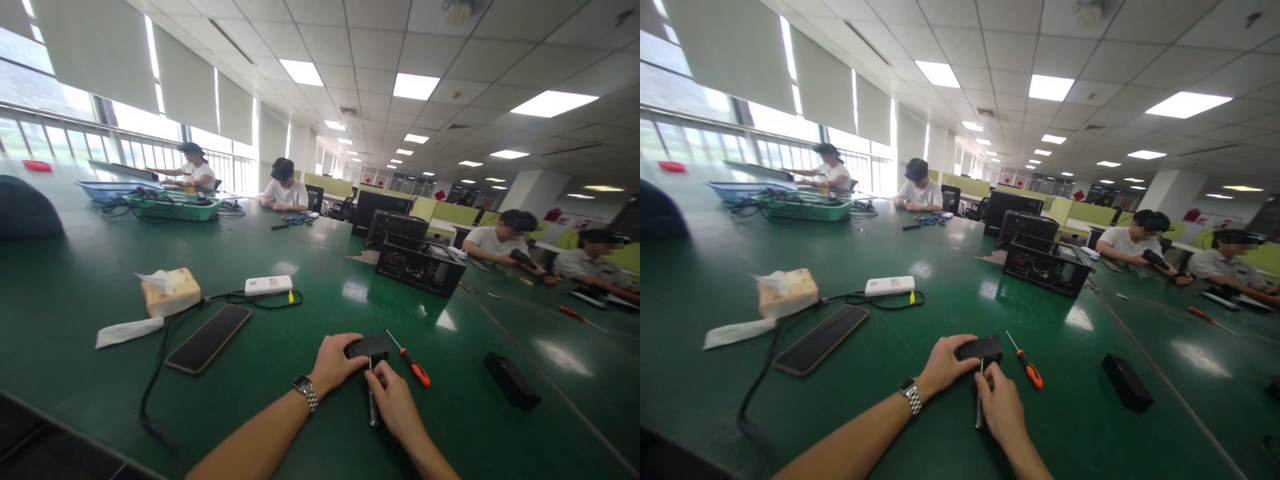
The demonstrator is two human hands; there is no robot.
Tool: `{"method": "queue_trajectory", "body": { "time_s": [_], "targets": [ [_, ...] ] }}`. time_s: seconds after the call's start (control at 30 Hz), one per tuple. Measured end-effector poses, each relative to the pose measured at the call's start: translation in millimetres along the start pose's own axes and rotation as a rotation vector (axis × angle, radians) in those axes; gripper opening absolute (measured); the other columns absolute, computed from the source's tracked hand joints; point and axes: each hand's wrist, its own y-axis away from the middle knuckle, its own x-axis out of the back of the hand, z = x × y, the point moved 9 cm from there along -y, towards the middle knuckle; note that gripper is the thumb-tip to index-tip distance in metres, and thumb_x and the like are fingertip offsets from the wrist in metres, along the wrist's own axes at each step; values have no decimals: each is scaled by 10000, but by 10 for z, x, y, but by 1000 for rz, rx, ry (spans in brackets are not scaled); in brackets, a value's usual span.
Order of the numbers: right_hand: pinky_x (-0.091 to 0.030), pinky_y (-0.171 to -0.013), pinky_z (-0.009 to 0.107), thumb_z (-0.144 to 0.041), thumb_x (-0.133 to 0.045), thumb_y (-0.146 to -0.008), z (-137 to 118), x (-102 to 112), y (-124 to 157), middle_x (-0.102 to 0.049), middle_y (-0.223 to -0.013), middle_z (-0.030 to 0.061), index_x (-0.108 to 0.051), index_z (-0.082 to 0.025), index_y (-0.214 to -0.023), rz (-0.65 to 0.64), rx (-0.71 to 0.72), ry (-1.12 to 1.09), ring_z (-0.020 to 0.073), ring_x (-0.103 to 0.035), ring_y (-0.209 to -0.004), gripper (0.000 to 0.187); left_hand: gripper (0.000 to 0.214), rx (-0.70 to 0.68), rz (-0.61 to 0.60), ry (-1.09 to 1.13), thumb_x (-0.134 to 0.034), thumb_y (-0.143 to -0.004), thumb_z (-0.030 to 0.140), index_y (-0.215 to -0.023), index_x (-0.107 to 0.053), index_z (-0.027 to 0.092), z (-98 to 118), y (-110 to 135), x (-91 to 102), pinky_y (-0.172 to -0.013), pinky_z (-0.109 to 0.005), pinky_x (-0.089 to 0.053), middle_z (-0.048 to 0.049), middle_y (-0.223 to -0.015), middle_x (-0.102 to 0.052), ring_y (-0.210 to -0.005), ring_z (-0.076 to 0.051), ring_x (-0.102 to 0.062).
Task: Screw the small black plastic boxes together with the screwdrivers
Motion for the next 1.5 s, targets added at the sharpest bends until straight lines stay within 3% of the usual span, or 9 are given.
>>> {"method": "queue_trajectory", "body": {
  "time_s": [0.3, 0.43, 0.53, 0.73, 0.83, 0.93, 1.03, 1.27, 1.5],
  "targets": [
    [-317, -511, 233, -356, -597, -763, 155, 63, 117, -517, -536, -32, -493, -202, -585, -210, -20, 111, 134, -496, -539, 258, 407, 27, 52, -102, -701, -745, 427, -1092, -673, 217, -126, -34, 96, -875, -373, -430, -50, -1079, -711, -951, -266, -619],
    [-441, -620, 302, -513, -572, -807, -74, 457, 109, -677, -815, 45, -679, -245, -910, 127, 56, 333, 225, -619, -740, 307, 426, -54, 33, -80, -713, -751, 436, -1111, -656, 216, -16, -32, 127, -878, -374, -422, -53, -1088, -703, -962, -265, -607],
    [-423, -940, 449, -524, -596, -798, -369, 688, 103, -542, -1307, 104, -563, -272, -1268, 338, 317, 405, 324, -494, -1186, 534, 438, -198, -53, -11, -711, -761, 459, -1120, -643, 217, 176, 11, 64, -886, -357, -423, -54, -1090, -696, -972, -250, -607],
    [-479, -910, 318, -426, -480, -907, -292, 464, -44, -571, -1282, 64, -499, -319, -1358, -77, 526, 338, 227, -589, -1098, 464, 450, -364, -123, 129, -673, -801, 470, -1168, -610, 217, 403, 101, -22, -944, -351, -423, -78, -1140, -667, -1040, -243, -594],
    [-497, -859, 352, -469, -412, -920, 5, 920, -170, -600, -1220, 85, -545, -285, -1325, 194, 368, 322, 254, -615, -1033, 465, 524, -285, -33, 155, -685, -805, 424, -1273, -535, 240, 317, 75, 51, -1024, -386, -386, -86, -1272, -592, -1169, -258, -525],
    [-504, -741, 505, -605, -339, -887, 755, 1673, -152, -560, -1280, 150, -493, -252, -1375, 551, -158, 395, 386, -595, -1027, 622, 520, -212, 2, 100, -703, -793, 365, -1275, -535, 267, 223, 60, 74, -1037, -421, -383, -80, -1297, -563, -1197, -268, -493],
    [-475, -690, 595, -712, -301, -822, 1477, 2091, 13, -526, -1315, 198, -515, -222, -1362, 594, -575, 450, 480, -561, -1040, 760, 401, -182, 14, 68, -665, -819, 317, -1207, -581, 260, 185, 60, 65, -980, -407, -433, -70, -1216, -591, -1121, -247, -529],
    [-500, -670, 553, -756, -373, -729, 1715, 2178, 135, -532, -1266, 248, -479, -189, -1381, 599, -632, 554, 474, -555, -1055, 871, 283, -175, 0, 18, -623, -842, 289, -1121, -627, 246, 189, 71, 42, -895, -389, -467, -53, -1096, -612, -1032, -234, -542],
    [-516, -643, 494, -717, -383, -744, 2025, 2110, 124, -706, -938, 193, -745, -211, -971, 442, -661, 251, 398, -661, -841, 662, 241, -155, -14, 11, -599, -857, 282, -1089, -643, 235, 160, 68, 31, -858, -360, -460, -49, -1048, -621, -995, -224, -542]
  ]
}}
